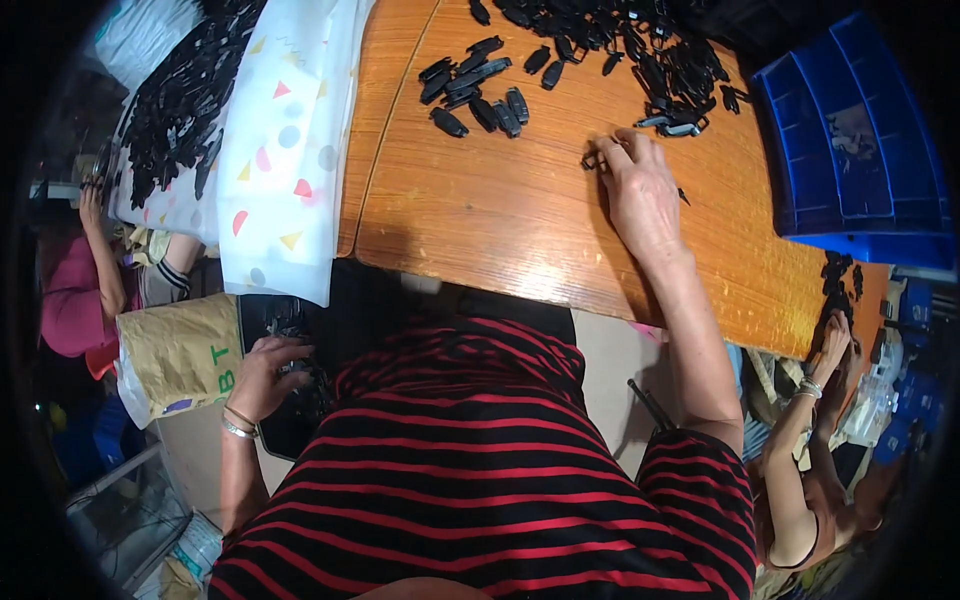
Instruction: Assembling small black plastic components by hand at a workbench.
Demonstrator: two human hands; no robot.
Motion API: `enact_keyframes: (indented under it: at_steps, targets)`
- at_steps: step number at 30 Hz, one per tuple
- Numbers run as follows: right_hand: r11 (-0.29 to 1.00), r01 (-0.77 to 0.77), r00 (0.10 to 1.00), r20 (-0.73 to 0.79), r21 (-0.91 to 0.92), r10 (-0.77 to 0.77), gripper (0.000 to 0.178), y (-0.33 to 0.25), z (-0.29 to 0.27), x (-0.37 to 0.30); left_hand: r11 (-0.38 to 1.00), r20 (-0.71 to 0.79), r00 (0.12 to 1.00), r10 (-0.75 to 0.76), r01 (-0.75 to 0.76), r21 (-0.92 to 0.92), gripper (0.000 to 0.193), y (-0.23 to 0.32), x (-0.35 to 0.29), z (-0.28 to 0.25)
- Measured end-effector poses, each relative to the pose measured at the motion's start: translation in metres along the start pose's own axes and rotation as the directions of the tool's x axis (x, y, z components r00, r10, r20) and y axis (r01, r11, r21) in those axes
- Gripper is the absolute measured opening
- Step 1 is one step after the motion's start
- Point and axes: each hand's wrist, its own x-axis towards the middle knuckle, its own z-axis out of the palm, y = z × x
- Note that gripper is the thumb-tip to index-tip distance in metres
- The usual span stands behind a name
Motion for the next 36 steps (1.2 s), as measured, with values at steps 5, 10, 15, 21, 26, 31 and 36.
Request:
enact_keyframes:
  at_steps: [5, 10, 15, 21, 26, 31, 36]
  targets:
    - [0.999, 0.046, 0.997, 0.066, -0.001, -0.046, 0.031, 0.009, 0.01, 0.004, 0.888, -0.033, 0.999, 0.043, -0.053, -0.457, 0.028, 0.035, 0.081, -0.025]
    - [0.993, 0.043, 0.995, 0.089, 0.11, -0.053, 0.021, -0.026, 0.0, 0.001, 0.952, -0.451, 0.856, 0.254, -0.303, -0.04, 0.024, 0.055, 0.212, -0.009]
    - [0.949, 0.061, 0.987, 0.12, 0.309, -0.102, 0.027, -0.044, 0.006, -0.006, 0.898, -0.533, 0.726, 0.435, -0.396, 0.194, 0.026, 0.053, 0.284, 0.014]
    - [0.954, -0.005, 1.0, 0.029, 0.299, -0.004, 0.017, -0.033, 0.021, -0.003, 0.868, -0.49, 0.72, 0.491, -0.45, 0.209, 0.021, 0.057, 0.292, 0.023]
    - [0.96, 0.0, 1.0, 0.029, 0.281, -0.008, 0.013, -0.028, 0.015, -0.005, 0.885, -0.48, 0.847, 0.23, -0.387, -0.259, 0.023, 0.067, 0.279, 0.02]
    - [0.981, 0.013, 0.974, 0.218, 0.194, -0.056, 0.017, -0.025, -0.002, -0.009, 0.415, -0.21, 0.977, 0.036, -0.206, -0.886, 0.017, 0.07, 0.273, 0.026]
    - [0.894, -0.068, 0.997, 0.01, 0.442, 0.071, 0.019, -0.059, 0.001, 0.012, 0.303, -0.102, 0.994, 0.042, -0.11, -0.946, 0.019, 0.085, 0.268, 0.023]
